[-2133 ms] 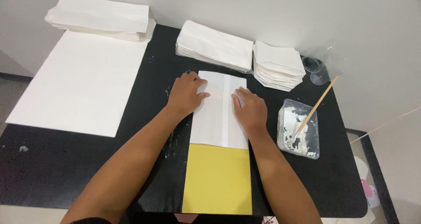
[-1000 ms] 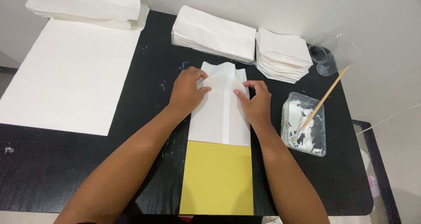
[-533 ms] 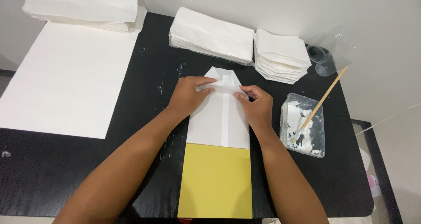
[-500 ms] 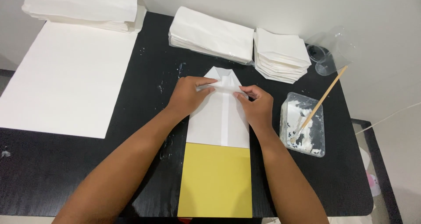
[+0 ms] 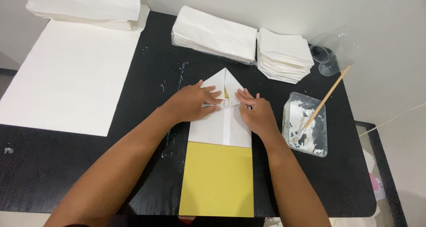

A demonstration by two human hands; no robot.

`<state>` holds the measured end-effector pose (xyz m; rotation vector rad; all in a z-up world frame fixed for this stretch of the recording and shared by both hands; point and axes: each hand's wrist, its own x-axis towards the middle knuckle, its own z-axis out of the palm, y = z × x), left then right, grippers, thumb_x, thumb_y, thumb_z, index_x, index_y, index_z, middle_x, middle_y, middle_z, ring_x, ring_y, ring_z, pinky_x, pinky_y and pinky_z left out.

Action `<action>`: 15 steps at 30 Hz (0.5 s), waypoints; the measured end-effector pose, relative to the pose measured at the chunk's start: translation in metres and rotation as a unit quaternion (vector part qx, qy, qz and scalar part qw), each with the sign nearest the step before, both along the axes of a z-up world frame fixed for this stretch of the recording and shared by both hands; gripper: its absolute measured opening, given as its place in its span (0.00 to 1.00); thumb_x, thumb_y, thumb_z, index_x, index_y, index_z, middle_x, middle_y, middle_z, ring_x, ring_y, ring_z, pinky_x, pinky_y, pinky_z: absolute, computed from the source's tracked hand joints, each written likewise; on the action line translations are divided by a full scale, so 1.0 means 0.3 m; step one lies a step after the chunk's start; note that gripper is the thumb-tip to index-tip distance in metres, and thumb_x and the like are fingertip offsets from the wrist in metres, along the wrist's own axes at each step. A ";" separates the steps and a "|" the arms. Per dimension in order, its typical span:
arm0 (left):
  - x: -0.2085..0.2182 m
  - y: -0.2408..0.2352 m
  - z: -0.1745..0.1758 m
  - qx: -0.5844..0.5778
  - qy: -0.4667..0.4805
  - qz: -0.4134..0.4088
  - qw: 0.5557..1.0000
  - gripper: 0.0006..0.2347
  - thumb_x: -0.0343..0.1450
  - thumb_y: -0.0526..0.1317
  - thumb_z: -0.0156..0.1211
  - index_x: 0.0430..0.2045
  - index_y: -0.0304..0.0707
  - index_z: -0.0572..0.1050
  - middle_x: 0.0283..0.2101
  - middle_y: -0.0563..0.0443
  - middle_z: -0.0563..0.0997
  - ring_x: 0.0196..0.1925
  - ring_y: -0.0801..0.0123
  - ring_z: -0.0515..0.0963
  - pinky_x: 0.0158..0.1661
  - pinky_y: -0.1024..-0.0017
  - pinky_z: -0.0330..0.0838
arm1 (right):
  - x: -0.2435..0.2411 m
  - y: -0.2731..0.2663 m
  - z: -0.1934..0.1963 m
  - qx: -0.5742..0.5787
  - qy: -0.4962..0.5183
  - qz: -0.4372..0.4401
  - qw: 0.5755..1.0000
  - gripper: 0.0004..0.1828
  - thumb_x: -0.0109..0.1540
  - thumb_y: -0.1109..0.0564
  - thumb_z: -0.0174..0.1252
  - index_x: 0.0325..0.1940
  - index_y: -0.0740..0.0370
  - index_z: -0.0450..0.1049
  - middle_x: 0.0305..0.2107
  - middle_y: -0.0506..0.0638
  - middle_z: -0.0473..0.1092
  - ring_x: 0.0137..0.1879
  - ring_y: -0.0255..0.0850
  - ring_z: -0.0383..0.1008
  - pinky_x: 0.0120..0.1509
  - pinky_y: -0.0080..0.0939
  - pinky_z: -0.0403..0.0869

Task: Assembling a paper bag by folding white paper over a yellow template and applying glue with a brush.

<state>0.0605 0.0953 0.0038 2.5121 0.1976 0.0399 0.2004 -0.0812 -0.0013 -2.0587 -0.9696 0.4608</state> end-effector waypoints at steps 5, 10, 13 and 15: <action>-0.002 0.000 0.011 -0.011 0.007 0.014 1.000 0.14 0.74 0.45 0.59 0.55 0.55 0.77 0.60 0.55 0.77 0.70 0.64 0.69 0.76 0.56 0.42 | -0.003 -0.003 0.011 -0.016 -0.002 0.011 1.000 0.28 0.60 0.65 0.46 0.65 0.65 0.70 0.65 0.64 0.62 0.75 0.55 0.55 0.83 0.54 0.40; 0.027 -0.019 0.049 0.066 -0.051 -0.012 0.996 0.20 0.71 0.33 0.57 0.60 0.48 0.74 0.59 0.48 0.79 0.66 0.59 0.73 0.74 0.50 0.46 | 0.027 -0.006 -0.027 -0.013 -0.005 0.017 1.000 0.28 0.62 0.65 0.44 0.66 0.64 0.70 0.66 0.64 0.61 0.75 0.55 0.55 0.83 0.52 0.42; 0.078 -0.009 0.055 0.128 -0.046 -0.041 0.990 0.18 0.69 0.30 0.56 0.52 0.50 0.79 0.58 0.56 0.81 0.66 0.65 0.74 0.74 0.54 0.47 | 0.037 0.000 -0.044 -0.023 0.003 0.009 1.000 0.27 0.63 0.64 0.45 0.67 0.63 0.69 0.67 0.64 0.60 0.76 0.54 0.56 0.83 0.50 0.41; 0.101 -0.001 0.096 0.234 -0.060 -0.099 0.965 0.11 0.66 0.35 0.65 0.39 0.54 0.84 0.47 0.61 0.85 0.66 0.68 0.73 0.71 0.54 0.47 | 0.047 0.001 -0.059 -0.030 -0.011 0.016 0.999 0.27 0.64 0.65 0.44 0.67 0.63 0.70 0.67 0.62 0.60 0.76 0.53 0.55 0.83 0.50 0.42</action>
